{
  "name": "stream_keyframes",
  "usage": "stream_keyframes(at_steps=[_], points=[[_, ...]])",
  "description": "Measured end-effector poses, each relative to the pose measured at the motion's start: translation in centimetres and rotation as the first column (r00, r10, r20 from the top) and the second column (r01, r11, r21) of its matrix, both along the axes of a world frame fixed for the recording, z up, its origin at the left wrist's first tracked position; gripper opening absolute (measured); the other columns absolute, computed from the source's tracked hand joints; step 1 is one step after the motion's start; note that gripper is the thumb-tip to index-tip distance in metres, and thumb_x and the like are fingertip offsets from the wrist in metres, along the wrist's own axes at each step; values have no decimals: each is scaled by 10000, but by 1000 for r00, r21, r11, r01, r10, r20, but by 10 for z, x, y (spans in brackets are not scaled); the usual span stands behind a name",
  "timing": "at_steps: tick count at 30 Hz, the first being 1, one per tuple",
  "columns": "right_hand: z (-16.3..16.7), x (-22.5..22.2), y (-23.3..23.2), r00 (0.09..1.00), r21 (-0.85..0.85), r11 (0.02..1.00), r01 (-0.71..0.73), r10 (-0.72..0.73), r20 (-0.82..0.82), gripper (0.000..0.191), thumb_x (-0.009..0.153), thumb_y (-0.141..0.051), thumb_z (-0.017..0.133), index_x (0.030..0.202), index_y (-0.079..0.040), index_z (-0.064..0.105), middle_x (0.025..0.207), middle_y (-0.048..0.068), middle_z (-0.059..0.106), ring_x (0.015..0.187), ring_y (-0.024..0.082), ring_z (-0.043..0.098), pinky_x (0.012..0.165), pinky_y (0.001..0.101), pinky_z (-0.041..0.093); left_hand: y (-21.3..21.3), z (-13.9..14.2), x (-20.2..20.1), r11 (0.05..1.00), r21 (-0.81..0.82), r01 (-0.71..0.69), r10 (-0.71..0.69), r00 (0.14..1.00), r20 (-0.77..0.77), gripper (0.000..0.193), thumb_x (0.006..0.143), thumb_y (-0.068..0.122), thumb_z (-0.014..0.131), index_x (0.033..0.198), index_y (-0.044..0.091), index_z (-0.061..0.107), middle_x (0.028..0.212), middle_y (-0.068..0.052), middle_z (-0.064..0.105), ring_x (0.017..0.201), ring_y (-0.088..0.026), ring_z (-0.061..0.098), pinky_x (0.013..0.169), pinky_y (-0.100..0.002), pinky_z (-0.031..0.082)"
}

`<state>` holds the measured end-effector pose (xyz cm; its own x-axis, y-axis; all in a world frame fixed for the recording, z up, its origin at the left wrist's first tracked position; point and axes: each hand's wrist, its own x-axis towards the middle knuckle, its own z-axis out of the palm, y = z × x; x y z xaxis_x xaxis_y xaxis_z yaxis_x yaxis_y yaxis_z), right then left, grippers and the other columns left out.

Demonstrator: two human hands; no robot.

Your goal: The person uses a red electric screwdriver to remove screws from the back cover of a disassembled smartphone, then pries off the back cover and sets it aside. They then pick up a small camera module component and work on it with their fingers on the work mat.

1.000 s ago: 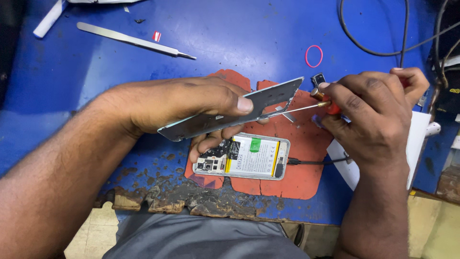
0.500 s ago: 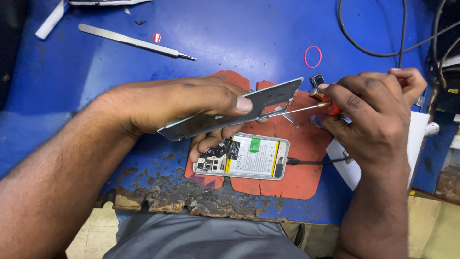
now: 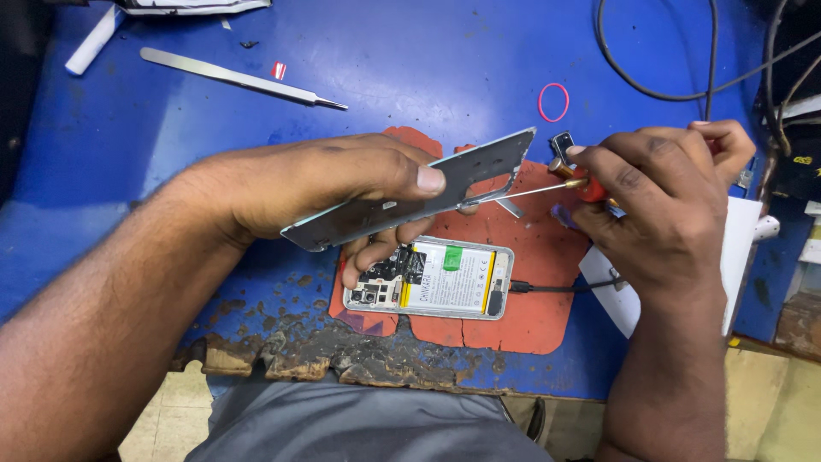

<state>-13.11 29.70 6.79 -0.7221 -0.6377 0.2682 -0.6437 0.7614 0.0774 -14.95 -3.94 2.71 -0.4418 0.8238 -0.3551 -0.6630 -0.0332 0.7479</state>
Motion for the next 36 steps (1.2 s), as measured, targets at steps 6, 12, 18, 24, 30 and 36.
stream_keyframes(at_steps=[6,12,18,24,30,36], points=[[1,2,-3,1000,-12,1000,9,-9,12,350,789,-101,924,1092,-111,749,1091,-1,700,1028,195,647,1050,434,335,0,9,0,996,-91,-26,20,998,-58,453,874,485,554,818,47,652,585,-96,600,502,-200,611,477,-372,544],[3,3,-9,999,-34,999,22,-21,36,403,764,-102,926,1128,-114,755,1096,4,693,1044,198,646,1055,442,332,0,11,-2,995,-92,-24,18,998,-65,459,863,487,541,810,45,651,570,-96,602,497,-196,611,466,-376,548],[5,5,-15,998,-51,998,35,-33,45,450,720,-97,933,1135,-111,759,1076,9,690,1028,197,640,1042,442,336,-1,3,0,999,-9,-39,39,998,-59,449,920,478,560,905,43,671,608,-104,615,523,-202,623,482,-379,564],[5,4,-13,999,-92,995,39,-36,31,503,672,-91,932,1143,-97,754,1068,34,687,1016,229,647,1001,429,355,-3,-4,-1,979,206,2,-8,1000,30,486,958,446,543,950,-31,635,697,-126,631,564,-219,623,526,-379,566],[16,3,-5,989,-227,964,142,-148,-10,450,765,51,804,1201,-37,735,1111,92,705,1023,249,665,896,354,498,-3,7,-3,898,437,-57,58,998,12,786,890,347,624,1569,35,379,1168,-212,650,926,-307,712,732,-462,623],[22,9,-17,978,-369,906,207,-187,89,460,811,33,788,1257,9,681,1066,164,675,944,273,681,816,348,578,11,9,-4,842,502,-197,227,974,0,944,946,450,642,1690,43,226,1401,-276,577,1228,-377,648,1001,-516,593]])
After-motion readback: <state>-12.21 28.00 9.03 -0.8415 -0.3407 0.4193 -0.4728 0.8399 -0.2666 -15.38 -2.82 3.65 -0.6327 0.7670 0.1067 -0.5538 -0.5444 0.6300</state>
